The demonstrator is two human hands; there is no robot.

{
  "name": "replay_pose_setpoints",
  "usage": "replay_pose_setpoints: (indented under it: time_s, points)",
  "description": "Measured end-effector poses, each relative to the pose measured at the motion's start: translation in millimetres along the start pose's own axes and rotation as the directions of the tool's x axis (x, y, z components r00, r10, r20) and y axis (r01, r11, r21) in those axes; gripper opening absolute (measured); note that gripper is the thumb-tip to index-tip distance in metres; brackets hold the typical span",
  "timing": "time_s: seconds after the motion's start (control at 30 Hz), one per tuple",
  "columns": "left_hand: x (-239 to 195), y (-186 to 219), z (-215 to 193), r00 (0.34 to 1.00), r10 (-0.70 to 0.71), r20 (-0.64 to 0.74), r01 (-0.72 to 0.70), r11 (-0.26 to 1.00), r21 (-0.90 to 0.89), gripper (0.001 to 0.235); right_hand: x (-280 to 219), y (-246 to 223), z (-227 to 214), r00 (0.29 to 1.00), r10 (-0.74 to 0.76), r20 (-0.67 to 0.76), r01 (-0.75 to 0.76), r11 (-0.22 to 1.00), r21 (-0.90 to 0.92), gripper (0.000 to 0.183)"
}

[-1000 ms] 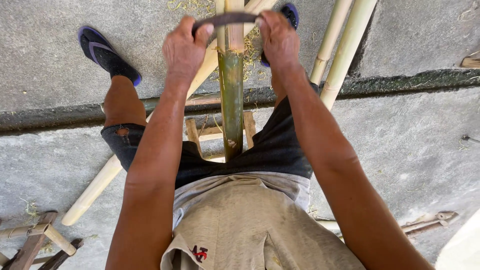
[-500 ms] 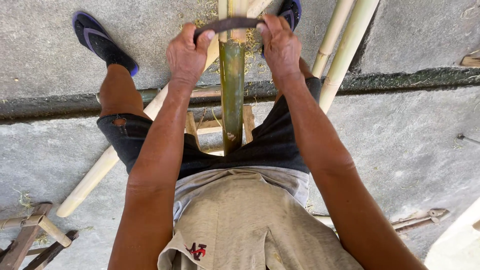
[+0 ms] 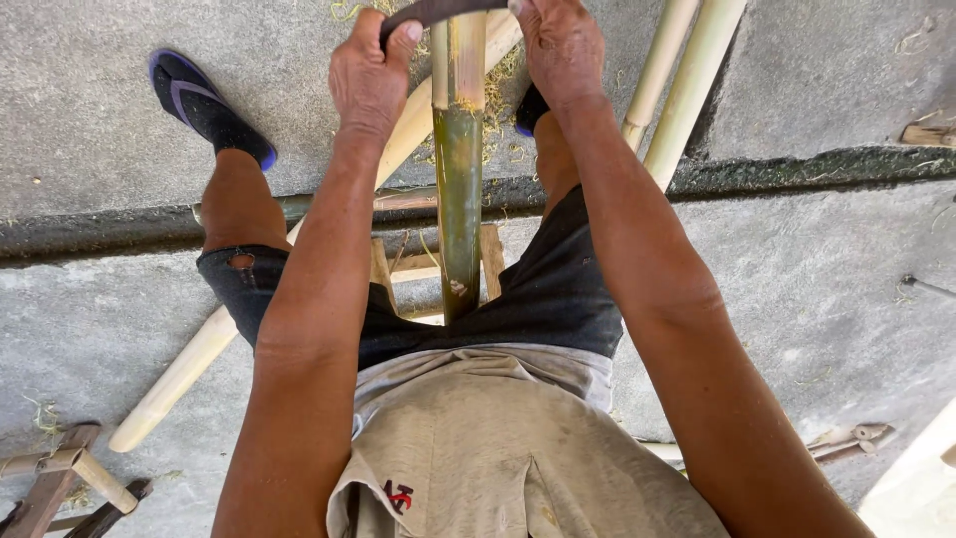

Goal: The recorder uses a hand-held blade to strip or shave the surface of a bamboo stalk.

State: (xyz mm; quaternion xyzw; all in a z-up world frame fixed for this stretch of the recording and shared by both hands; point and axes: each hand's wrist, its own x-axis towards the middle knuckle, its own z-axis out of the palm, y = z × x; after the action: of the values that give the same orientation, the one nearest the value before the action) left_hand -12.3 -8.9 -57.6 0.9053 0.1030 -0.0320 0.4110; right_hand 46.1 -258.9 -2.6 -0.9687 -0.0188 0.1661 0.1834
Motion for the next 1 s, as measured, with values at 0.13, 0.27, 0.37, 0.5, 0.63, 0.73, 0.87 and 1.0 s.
replay_pose_setpoints:
  time_s: [0.13,0.27,0.37,0.5,0.63,0.73,0.87,1.0]
  points:
    - [-23,-5,-6,0.993,0.099,-0.064,-0.1,0.995,-0.008,0.035,-31,-1,12,0.904,-0.304,-0.3,0.312,0.95,-0.02,0.021]
    - [-67,-5,-15,0.998,0.03,0.055,-0.029,0.999,-0.017,0.031,-83,-12,15,0.985,-0.088,-0.152,0.11,0.983,0.144,0.02]
    - [-77,1,-24,0.999,0.044,0.032,-0.041,0.997,-0.072,0.033,-99,-11,16,0.954,-0.149,-0.26,0.187,0.974,0.131,0.025]
    - [-35,18,-31,0.995,0.017,0.097,-0.015,1.0,-0.02,0.032,-55,4,21,0.911,-0.241,-0.336,0.276,0.959,0.061,0.027]
    - [-8,29,-29,0.995,-0.045,0.084,0.042,0.999,0.035,0.03,-8,11,22,0.965,-0.17,-0.201,0.196,0.973,0.12,0.027]
    - [-18,29,-31,0.999,0.028,0.018,-0.03,0.997,0.075,0.032,-19,7,17,0.961,-0.203,-0.189,0.226,0.967,0.113,0.028]
    - [-70,27,-41,0.997,0.079,0.026,-0.081,0.993,0.082,0.034,-81,-1,18,0.991,-0.081,-0.102,0.099,0.976,0.195,0.029]
    - [-45,31,-42,0.992,-0.006,0.129,-0.006,0.995,0.099,0.036,-77,6,24,0.963,-0.177,-0.203,0.212,0.963,0.165,0.026]
